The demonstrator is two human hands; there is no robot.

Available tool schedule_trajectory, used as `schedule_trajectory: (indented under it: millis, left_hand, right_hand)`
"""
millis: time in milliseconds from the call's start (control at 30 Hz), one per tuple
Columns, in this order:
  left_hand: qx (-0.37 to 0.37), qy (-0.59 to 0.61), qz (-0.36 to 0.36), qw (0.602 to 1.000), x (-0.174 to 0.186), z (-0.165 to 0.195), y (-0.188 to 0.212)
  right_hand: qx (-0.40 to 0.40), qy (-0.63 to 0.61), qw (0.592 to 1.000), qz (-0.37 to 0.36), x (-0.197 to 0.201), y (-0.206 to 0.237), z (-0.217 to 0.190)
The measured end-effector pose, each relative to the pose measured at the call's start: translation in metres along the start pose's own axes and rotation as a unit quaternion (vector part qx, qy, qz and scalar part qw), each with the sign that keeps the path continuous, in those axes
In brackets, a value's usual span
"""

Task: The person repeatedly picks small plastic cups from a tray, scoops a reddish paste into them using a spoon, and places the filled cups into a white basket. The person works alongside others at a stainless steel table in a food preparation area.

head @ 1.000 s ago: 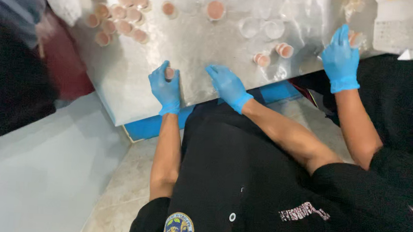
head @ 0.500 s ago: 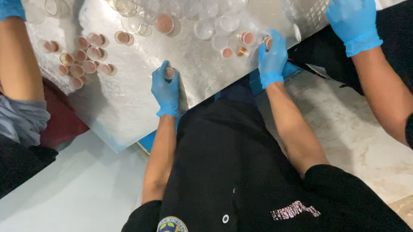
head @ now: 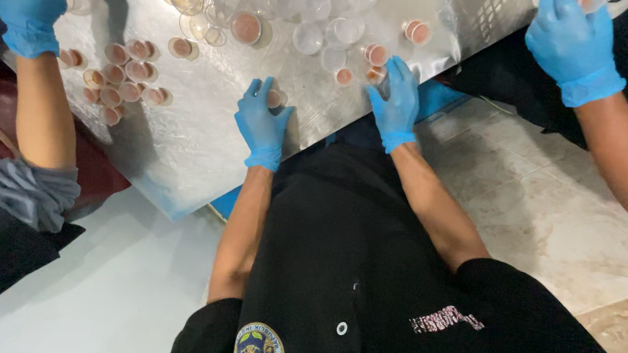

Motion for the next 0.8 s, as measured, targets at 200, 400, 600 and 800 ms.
schedule_trajectory:
  millis: [200,400,600,800]
  left_hand:
    - [-0.004,0.029,-0.003,1.0,-0.018,-0.026,0.011]
    - [0.012,0.042,0.009,0.999,-0.021,-0.042,0.021]
    - [0.0,0.071,0.034,0.997,-0.018,-0.039,0.022]
    - [0.022,0.116,0.048,0.992,-0.019,-0.042,0.031]
  right_hand:
    - [-0.034,-0.069,0.997,-0.024,-0.012,0.006,-0.01]
    - [0.051,-0.06,0.995,-0.066,-0.033,-0.009,-0.063]
    - [0.077,-0.01,0.99,-0.122,-0.062,-0.014,-0.058]
    - [0.054,-0.021,0.997,-0.043,-0.023,0.017,-0.008]
Point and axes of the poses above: each hand's wrist, its own y-axis away from the middle knuckle, its own x-axis out of the back of the hand, z = x × y, the point moved 9 cm from there along -y, towards the middle knuckle, and after that the axes turned 3 degrees about -x, right-handed, at the moved point
